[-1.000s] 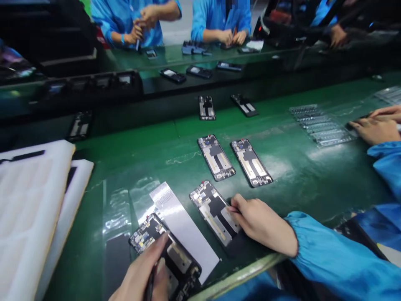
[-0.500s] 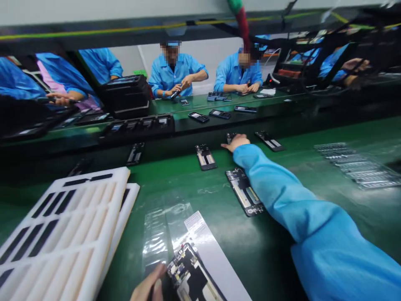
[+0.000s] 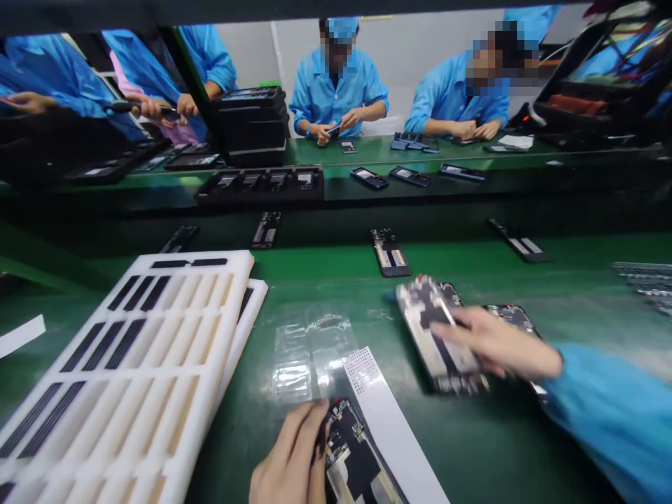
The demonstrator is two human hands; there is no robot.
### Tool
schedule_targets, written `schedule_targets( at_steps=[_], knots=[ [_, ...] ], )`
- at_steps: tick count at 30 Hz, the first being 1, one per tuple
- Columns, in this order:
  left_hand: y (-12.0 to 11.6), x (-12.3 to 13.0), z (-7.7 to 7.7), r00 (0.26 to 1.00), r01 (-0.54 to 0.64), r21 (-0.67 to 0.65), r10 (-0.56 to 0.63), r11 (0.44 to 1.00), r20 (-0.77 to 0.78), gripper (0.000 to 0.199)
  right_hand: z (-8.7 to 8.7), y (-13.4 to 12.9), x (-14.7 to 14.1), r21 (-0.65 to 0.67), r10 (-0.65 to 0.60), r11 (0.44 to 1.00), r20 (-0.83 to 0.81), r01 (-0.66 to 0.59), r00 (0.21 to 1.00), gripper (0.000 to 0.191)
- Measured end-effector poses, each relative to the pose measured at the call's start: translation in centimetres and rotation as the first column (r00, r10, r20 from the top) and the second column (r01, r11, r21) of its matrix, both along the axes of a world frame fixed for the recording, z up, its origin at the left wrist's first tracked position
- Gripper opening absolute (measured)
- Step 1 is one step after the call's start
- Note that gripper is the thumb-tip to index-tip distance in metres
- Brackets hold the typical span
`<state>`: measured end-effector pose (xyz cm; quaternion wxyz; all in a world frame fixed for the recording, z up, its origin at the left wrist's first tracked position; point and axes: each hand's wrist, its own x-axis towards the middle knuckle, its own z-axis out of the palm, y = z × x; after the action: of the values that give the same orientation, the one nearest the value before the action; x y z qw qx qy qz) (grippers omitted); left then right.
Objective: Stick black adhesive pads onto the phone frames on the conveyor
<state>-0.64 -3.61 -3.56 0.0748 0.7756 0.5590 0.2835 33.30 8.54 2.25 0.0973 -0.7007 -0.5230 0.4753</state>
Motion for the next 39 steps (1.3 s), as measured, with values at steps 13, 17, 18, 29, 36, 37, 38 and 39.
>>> schedule_targets(
  at_steps=[13,17,18,29,36,37,38,39],
  knots=[
    [0.9,1.1,0.6,0.888,0.166,-0.048,-0.171,0.985,-0.427,0.061,2.3,-5.5,-2.5,0.408,0.136,0.906,-0.017,-0.117,0.991,0.062],
    [0.5,1.1,0.9,0.870,0.145,-0.072,-0.162,0.987,-0.466,0.057,1.4,-1.7,-6.2,0.293,-0.021,0.947,-0.352,0.131,0.936,0.073],
    [0.4,1.1,1.0,0.867,0.137,-0.070,-0.153,0.988,-0.475,0.057,0.6,-0.9,-7.1,0.257,-0.010,0.957,-0.423,0.131,0.906,0.070],
    [0.1,-1.5,2.4,0.767,-0.023,-0.058,-0.019,0.998,-0.641,0.056,-2.7,0.4,-13.1,0.353,0.239,0.932,-0.440,-0.078,0.866,0.045],
    [2.3,-2.1,3.9,0.779,-0.009,-0.082,-0.045,0.997,-0.625,0.056,-2.9,2.9,-14.0,0.361,0.181,0.933,-0.484,0.007,0.856,0.052],
    [2.4,-2.4,4.0,0.782,-0.021,-0.085,-0.037,0.996,-0.622,0.055,-2.9,2.6,-14.3,0.344,0.199,0.939,-0.499,-0.018,0.844,0.053],
    [2.4,-2.7,4.1,0.785,-0.034,-0.088,-0.027,0.996,-0.619,0.054,-2.9,2.0,-14.5,0.328,0.218,0.944,-0.513,-0.045,0.830,0.053],
    [2.2,-3.2,4.1,0.787,-0.042,-0.089,-0.022,0.995,-0.616,0.053,-3.0,1.3,-14.8,0.310,0.237,0.948,-0.527,-0.075,0.816,0.053]
  ],
)
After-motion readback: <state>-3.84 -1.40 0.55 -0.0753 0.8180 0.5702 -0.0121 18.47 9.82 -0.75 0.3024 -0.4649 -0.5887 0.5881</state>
